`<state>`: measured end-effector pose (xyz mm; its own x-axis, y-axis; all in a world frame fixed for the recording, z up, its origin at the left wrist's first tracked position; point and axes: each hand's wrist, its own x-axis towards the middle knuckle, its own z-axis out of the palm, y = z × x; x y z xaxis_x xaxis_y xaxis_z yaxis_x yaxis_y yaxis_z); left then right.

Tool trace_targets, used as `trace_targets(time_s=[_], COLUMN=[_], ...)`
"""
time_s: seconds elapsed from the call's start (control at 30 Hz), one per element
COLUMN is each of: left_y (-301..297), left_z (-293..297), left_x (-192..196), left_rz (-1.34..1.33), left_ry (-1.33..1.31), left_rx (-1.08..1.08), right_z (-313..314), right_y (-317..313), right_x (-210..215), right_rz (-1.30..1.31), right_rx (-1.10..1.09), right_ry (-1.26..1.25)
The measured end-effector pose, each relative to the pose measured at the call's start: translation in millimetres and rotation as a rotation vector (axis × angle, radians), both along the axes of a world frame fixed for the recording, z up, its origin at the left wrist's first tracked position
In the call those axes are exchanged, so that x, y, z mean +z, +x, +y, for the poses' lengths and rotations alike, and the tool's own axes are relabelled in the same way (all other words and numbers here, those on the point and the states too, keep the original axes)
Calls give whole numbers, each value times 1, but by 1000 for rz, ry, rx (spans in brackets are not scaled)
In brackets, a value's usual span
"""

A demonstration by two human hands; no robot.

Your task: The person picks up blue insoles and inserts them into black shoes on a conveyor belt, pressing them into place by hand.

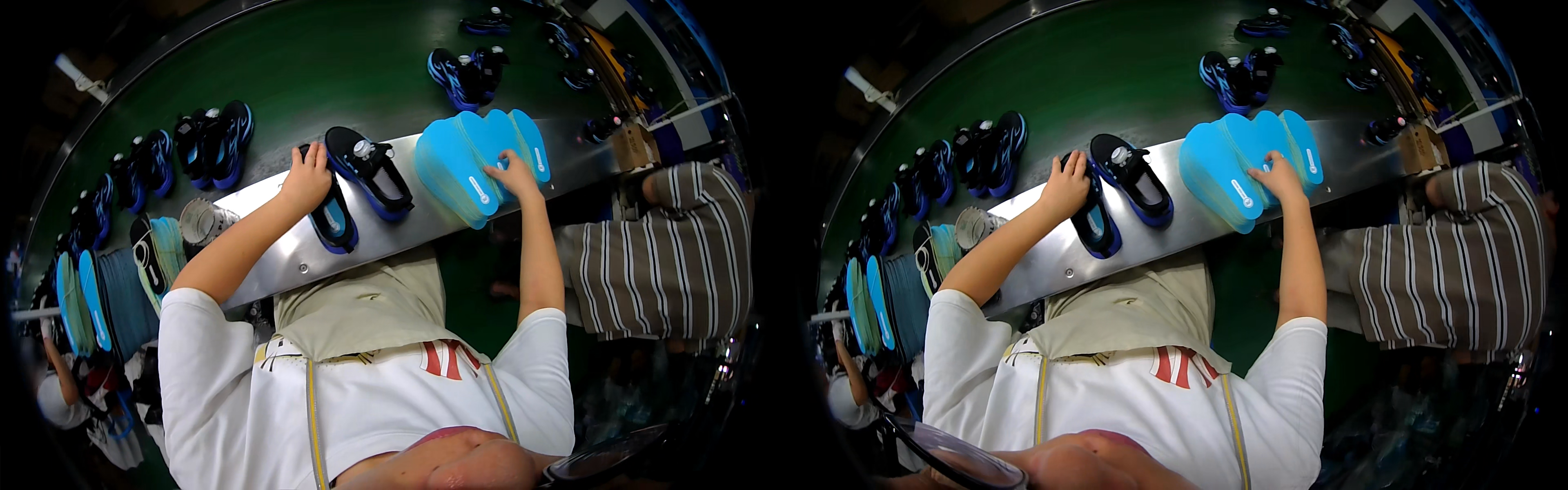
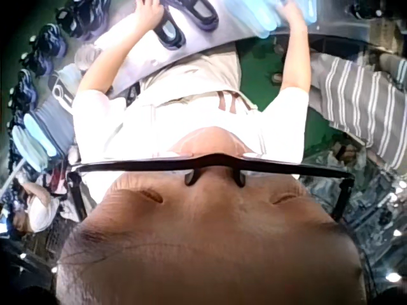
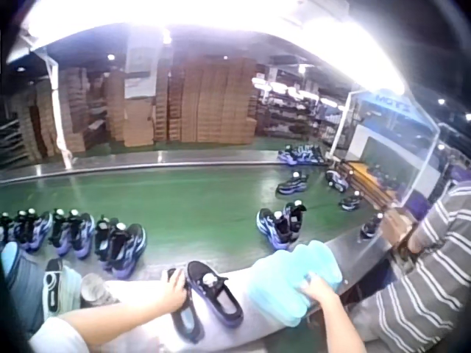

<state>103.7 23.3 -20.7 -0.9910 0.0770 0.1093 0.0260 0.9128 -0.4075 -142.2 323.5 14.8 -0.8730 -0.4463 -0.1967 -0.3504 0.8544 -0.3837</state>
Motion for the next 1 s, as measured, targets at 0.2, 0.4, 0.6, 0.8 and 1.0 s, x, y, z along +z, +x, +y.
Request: trace_targets(time_s=[0.2,0.4,0.6,0.8,1.0], left_y=[-7,11,-27,-44,-58], left_z=[-37,-44,53,42,12], left_x=[51,89,43,20,22], left_rz=[-155,342,390,374,195], left_ry=[1168,1987,1058,1191,1262], left_rx=[191,309,188,284,294], right_z=[6,20,-26,-64,-106], right_y=[-14,-12,62,102,91], right_x=[-2,27,62,111,72], right_rz=[25,303,9,-669,-698], right_rx=[9,-140,250,261,329], right_ry=[17,-397,-553,-273,27])
